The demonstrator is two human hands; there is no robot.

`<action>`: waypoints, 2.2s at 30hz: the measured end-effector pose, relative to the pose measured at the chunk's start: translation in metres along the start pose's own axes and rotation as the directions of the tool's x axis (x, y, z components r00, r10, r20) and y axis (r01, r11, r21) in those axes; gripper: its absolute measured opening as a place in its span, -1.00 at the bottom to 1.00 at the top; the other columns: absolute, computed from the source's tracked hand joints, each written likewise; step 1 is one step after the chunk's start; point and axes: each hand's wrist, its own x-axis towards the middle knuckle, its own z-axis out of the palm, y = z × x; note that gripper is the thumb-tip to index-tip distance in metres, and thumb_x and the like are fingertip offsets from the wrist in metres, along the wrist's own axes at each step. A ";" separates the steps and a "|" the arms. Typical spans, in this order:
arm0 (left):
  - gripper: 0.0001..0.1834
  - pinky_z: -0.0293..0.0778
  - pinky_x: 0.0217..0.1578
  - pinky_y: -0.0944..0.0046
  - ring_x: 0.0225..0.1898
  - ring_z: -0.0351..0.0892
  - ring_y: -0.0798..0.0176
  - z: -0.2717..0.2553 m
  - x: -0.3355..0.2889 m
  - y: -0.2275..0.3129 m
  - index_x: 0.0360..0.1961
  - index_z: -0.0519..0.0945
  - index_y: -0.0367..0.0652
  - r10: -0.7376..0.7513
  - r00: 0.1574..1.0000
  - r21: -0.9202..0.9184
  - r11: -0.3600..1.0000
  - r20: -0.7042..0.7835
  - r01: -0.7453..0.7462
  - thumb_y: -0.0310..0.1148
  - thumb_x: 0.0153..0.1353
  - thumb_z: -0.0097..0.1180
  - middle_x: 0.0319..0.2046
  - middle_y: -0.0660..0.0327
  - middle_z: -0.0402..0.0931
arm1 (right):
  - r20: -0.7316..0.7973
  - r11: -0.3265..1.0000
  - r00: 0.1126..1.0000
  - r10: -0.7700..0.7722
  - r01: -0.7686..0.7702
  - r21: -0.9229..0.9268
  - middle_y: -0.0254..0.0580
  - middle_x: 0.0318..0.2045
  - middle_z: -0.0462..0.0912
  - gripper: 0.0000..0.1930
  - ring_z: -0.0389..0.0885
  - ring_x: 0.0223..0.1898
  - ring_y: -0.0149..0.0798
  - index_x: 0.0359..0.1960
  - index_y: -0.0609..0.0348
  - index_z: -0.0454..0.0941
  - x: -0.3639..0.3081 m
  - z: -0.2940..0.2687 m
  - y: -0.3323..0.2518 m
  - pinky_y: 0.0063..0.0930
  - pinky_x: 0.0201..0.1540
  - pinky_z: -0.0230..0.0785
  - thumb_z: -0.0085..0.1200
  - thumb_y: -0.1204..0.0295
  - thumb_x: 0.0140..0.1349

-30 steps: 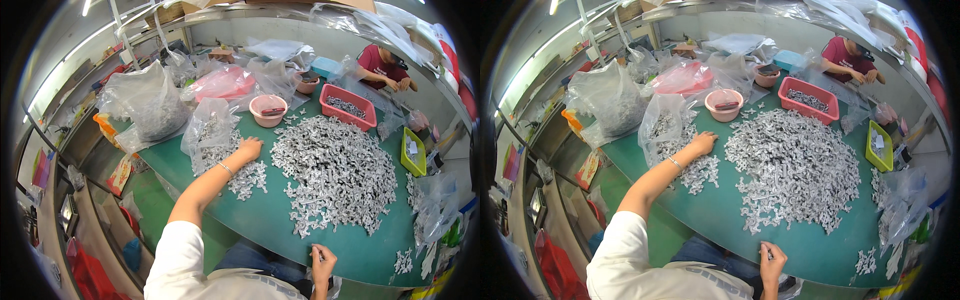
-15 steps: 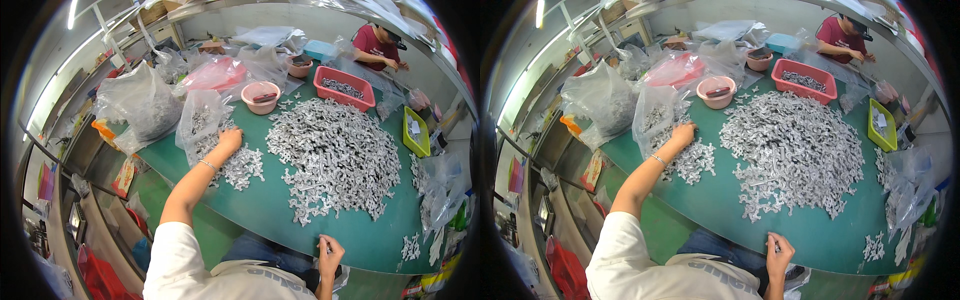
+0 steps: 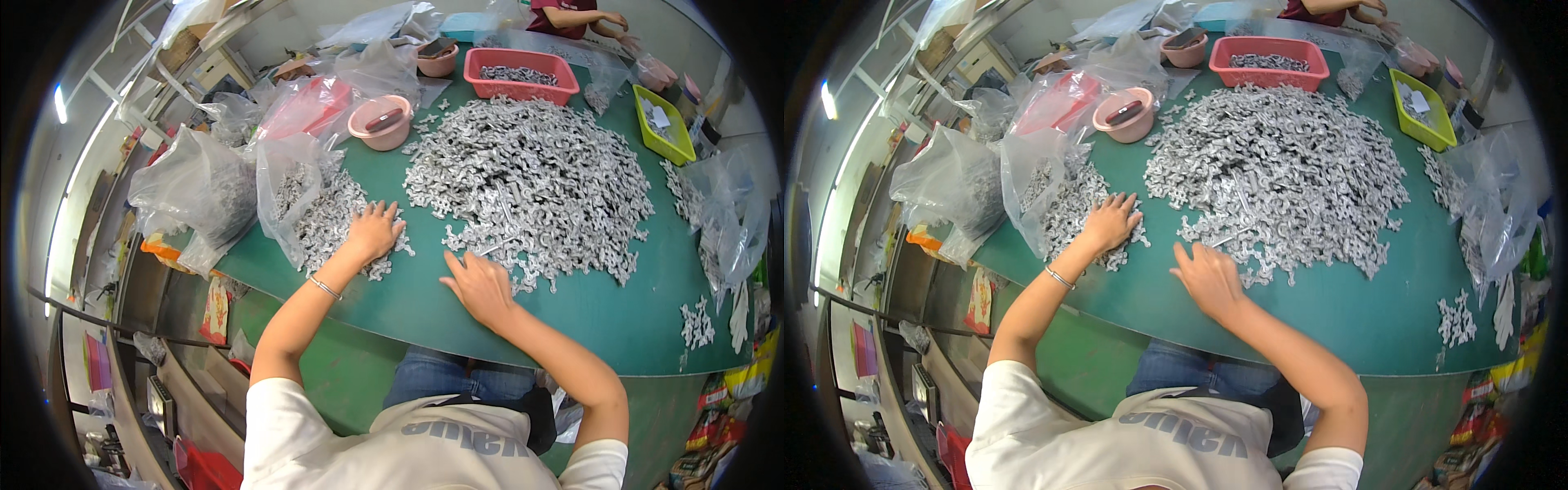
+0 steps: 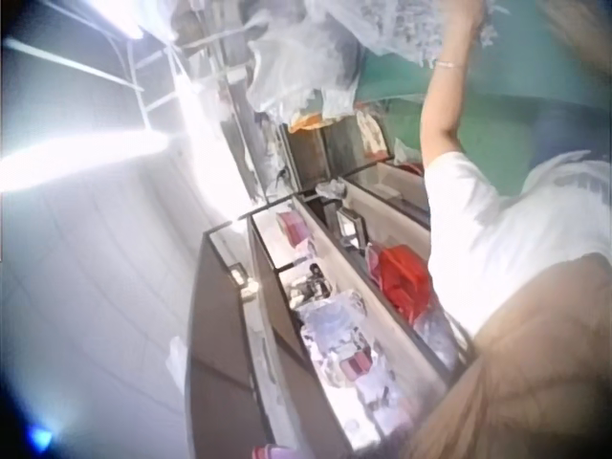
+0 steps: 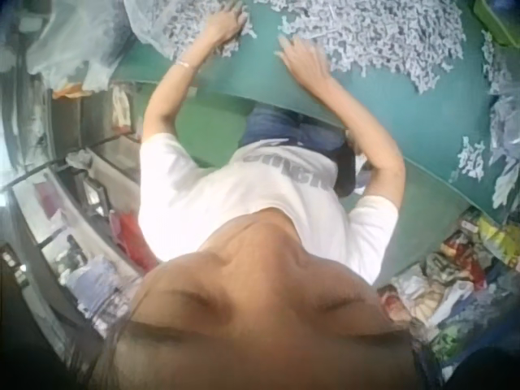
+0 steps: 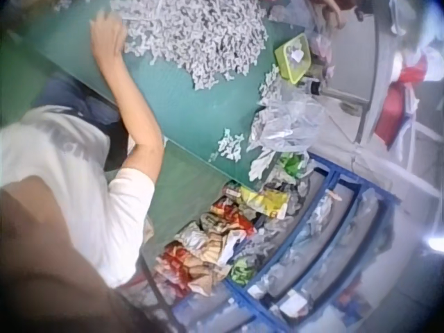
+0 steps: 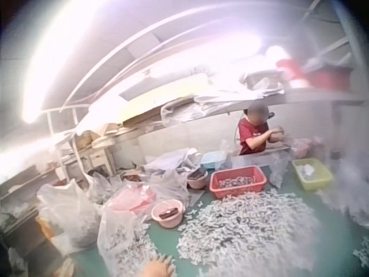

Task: The person sorts small gray plastic or metal components by hand on a green workbench, picking them up individually or in small clusters to inspect or count them.

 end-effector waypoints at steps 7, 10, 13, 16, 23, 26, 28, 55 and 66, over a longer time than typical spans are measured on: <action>-0.47 0.18 0.06 0.04 0.10 0.23 0.01 0.007 -0.014 -0.013 0.11 0.24 -0.12 -0.018 1.000 0.045 0.999 0.019 0.017 -0.03 0.21 -0.30 0.05 -0.02 0.26 | 0.074 0.992 0.997 0.030 -0.021 -0.127 -0.21 -0.59 0.42 -0.80 0.50 -0.54 -0.24 -0.47 0.12 0.44 -0.021 0.003 0.026 -0.44 -0.56 0.35 0.14 0.33 -0.10; -0.48 0.21 0.05 0.09 0.11 0.22 0.00 0.004 -0.021 -0.014 0.11 0.24 -0.14 0.025 1.000 0.016 1.000 0.007 -0.025 -0.06 0.21 -0.28 0.05 -0.03 0.25 | 0.038 0.986 0.998 0.050 -0.043 -0.162 -0.22 -0.58 0.43 -0.78 0.50 -0.55 -0.23 -0.45 0.11 0.42 -0.030 -0.020 0.042 -0.43 -0.55 0.35 0.14 0.32 -0.11; -0.49 0.20 0.03 0.06 0.12 0.19 0.05 0.008 -0.029 -0.020 0.09 0.26 -0.16 0.060 0.996 -0.007 0.998 -0.070 -0.061 -0.08 0.18 -0.24 0.03 0.01 0.27 | 0.046 0.983 0.997 0.062 -0.053 -0.178 -0.23 -0.57 0.43 -0.75 0.49 -0.54 -0.23 -0.46 0.10 0.38 -0.042 -0.030 0.057 -0.41 -0.53 0.36 0.15 0.30 -0.11; -0.48 0.20 0.04 0.08 0.12 0.19 0.06 0.007 -0.031 -0.019 0.09 0.26 -0.15 0.074 0.994 -0.001 0.997 -0.075 -0.075 -0.08 0.18 -0.24 0.03 0.01 0.27 | 0.077 0.976 0.995 0.060 -0.042 -0.212 -0.24 -0.57 0.41 -0.74 0.49 -0.52 -0.24 -0.48 0.09 0.37 -0.051 -0.041 0.067 -0.42 -0.51 0.36 0.16 0.26 -0.12; -0.42 0.08 0.10 -0.04 0.18 0.09 0.02 -0.009 -0.036 -0.008 0.17 0.12 -0.14 0.042 0.999 0.190 0.981 -0.010 -0.040 -0.10 0.17 -0.19 0.14 0.00 0.12 | 0.028 0.976 0.999 0.040 -0.033 -0.213 -0.29 -0.55 0.38 -0.72 0.47 -0.49 -0.27 -0.49 0.09 0.41 -0.072 -0.061 0.085 -0.43 -0.50 0.34 0.20 0.24 -0.16; -0.36 0.02 0.14 -0.01 0.21 0.00 -0.04 -0.023 -0.031 0.044 0.20 0.05 -0.21 0.077 0.994 0.072 0.995 -0.080 -0.071 -0.10 0.17 -0.17 0.18 -0.03 0.03 | 0.001 0.969 0.991 0.132 -0.129 -0.211 -0.28 -0.54 0.40 -0.68 0.48 -0.49 -0.24 -0.42 0.10 0.45 -0.075 -0.070 0.082 -0.42 -0.51 0.34 0.19 0.19 -0.15; -0.36 0.03 0.14 -0.03 0.19 0.01 -0.14 -0.010 -0.039 0.081 0.16 0.07 -0.35 0.139 0.986 -0.218 0.963 -0.093 -0.156 -0.15 0.16 -0.13 0.16 -0.18 0.01 | -0.013 0.946 0.972 0.236 -0.232 -0.228 -0.26 -0.54 0.40 -0.63 0.48 -0.49 -0.22 -0.35 0.10 0.46 -0.079 -0.078 0.072 -0.40 -0.52 0.33 0.18 0.15 -0.14; -0.55 -0.01 0.16 0.02 0.20 -0.09 -0.23 -0.045 -0.079 0.203 -0.01 0.30 -0.34 0.292 0.866 -0.631 0.596 -0.405 -0.496 -0.52 0.02 0.03 0.15 -0.18 -0.04 | -0.222 0.792 0.845 0.487 -0.534 -0.296 -0.21 -0.46 0.52 -0.86 0.48 -0.56 -0.12 -0.47 0.14 0.48 -0.076 -0.085 0.094 -0.38 -0.52 0.33 0.14 0.38 -0.03; -0.53 -0.03 0.16 0.01 0.22 -0.10 -0.18 -0.055 -0.113 0.185 0.01 0.33 -0.24 0.278 0.898 -0.718 0.539 -0.342 -0.440 -0.51 0.01 0.09 0.16 -0.06 -0.01 | -0.427 0.843 0.791 0.439 -0.527 -0.109 -0.27 -0.33 0.50 -0.85 0.51 -0.56 -0.13 -0.35 0.08 0.47 -0.091 -0.086 0.086 -0.32 -0.53 0.33 0.09 0.39 0.02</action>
